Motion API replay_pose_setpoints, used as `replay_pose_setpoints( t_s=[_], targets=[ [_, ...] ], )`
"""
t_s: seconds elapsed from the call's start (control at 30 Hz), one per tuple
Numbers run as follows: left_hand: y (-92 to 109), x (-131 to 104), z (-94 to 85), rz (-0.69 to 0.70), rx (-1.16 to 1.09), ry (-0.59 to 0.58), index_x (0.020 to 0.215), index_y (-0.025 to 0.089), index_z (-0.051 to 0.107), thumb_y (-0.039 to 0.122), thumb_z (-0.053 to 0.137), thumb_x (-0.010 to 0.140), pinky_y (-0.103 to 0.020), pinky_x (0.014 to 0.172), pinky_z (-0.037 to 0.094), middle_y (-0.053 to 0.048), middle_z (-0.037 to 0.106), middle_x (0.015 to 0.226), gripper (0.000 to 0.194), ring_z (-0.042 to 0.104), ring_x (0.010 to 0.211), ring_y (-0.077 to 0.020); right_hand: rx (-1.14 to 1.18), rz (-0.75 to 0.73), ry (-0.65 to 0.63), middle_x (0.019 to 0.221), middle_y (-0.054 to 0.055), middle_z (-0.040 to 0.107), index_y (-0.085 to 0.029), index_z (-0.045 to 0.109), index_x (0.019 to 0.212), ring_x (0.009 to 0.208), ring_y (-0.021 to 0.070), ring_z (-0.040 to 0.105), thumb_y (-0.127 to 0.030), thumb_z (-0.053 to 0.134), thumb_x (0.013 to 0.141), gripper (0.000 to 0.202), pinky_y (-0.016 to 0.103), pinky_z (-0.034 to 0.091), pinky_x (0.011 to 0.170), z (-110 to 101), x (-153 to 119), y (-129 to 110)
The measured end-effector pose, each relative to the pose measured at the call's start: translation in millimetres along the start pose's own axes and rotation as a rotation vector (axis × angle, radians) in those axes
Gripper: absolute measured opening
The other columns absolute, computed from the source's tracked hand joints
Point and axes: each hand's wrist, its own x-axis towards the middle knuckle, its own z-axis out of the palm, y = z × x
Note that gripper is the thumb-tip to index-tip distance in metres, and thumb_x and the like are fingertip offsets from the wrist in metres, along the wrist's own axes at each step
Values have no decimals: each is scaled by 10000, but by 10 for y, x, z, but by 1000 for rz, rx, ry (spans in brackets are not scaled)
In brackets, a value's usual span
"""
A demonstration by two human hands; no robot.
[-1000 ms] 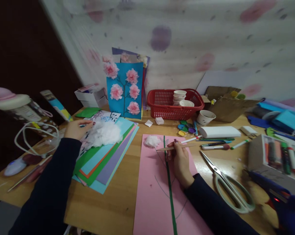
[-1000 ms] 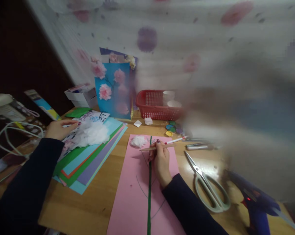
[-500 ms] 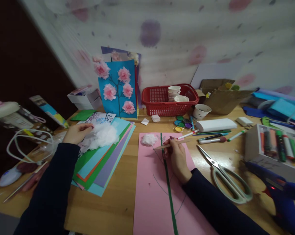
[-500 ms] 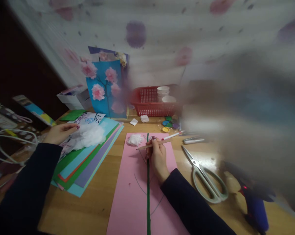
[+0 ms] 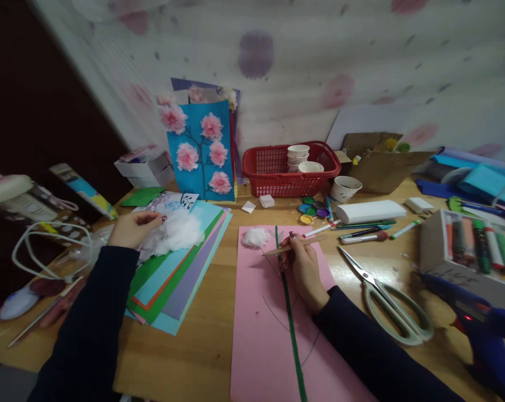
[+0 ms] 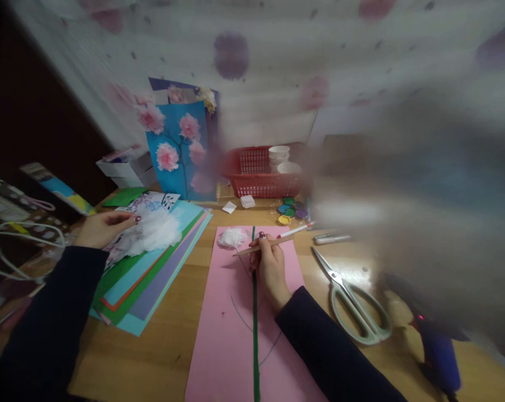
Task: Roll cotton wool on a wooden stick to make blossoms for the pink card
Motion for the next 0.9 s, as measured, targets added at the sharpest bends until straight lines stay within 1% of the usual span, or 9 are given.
replay_pose_setpoints(
  t_s=[0.13,0.2,0.3,0.37,0.43,0.53,0.67,0.77,0.9],
  targets=[
    [224,-165,103,54,-166,-92,830,131,663,361,691,612,-276,790,472,-40,710,825,318,628,805,-180,48,-13,-8,435,-55,494,-182,539,669,335,75,413,-412,566,761,249,175,344,305,7,-11,-28],
    [422,-349,260,112,-331,-244,813,146,659,396,683,619,-302,763,498,-58,716,838,317,646,772,-187,69,-27,-53,483,-41,542,-179,548,685,350,71,436,-404,596,752,240,167,349,311,7,-18,-43],
    [700,-667,601,239,-366,-646,726,165,661,368,665,652,-320,705,521,-65,718,770,216,662,712,-192,79,-1,-119,478,-28,558,-164,577,684,351,71,457,-423,604,750,268,162,361,318,-5,-33,-44],
    [798,-833,832,290,-343,-773,721,175,659,325,643,680,-311,667,518,-49,711,739,156,652,670,-176,82,53,-163,438,-21,548,-157,591,665,331,84,460,-447,590,749,302,176,371,308,-20,-48,-31],
    [811,-938,1012,305,-332,-797,709,175,645,294,633,696,-302,648,510,-39,701,726,121,639,648,-164,82,92,-197,410,-16,543,-156,593,640,309,92,455,-456,581,746,318,188,371,295,-35,-63,-17],
    [746,-1005,1148,269,-364,-794,700,163,626,291,633,711,-296,637,503,-36,682,702,129,626,636,-156,83,102,-216,391,-17,535,-159,592,619,298,90,448,-446,587,739,312,184,361,288,-45,-79,-11],
    [691,-1046,1177,114,-563,-835,720,152,590,278,690,667,-286,643,517,-20,664,685,169,632,625,-139,79,125,-209,378,-21,522,-160,588,598,289,91,432,-463,602,713,324,194,368,284,-34,-83,-33],
    [700,-1098,1197,-24,-675,-841,780,137,572,260,748,601,-273,619,524,-18,665,711,280,627,587,-122,56,133,-200,372,-24,516,-158,580,592,287,87,432,-471,605,710,336,187,358,289,-22,-85,-47],
    [716,-1156,1226,-42,-701,-846,918,104,613,298,741,618,-260,597,521,-54,679,799,379,619,602,-121,-2,91,-218,363,-24,509,-149,582,594,294,72,437,-472,591,738,354,159,320,301,-12,-91,-44]
  ],
)
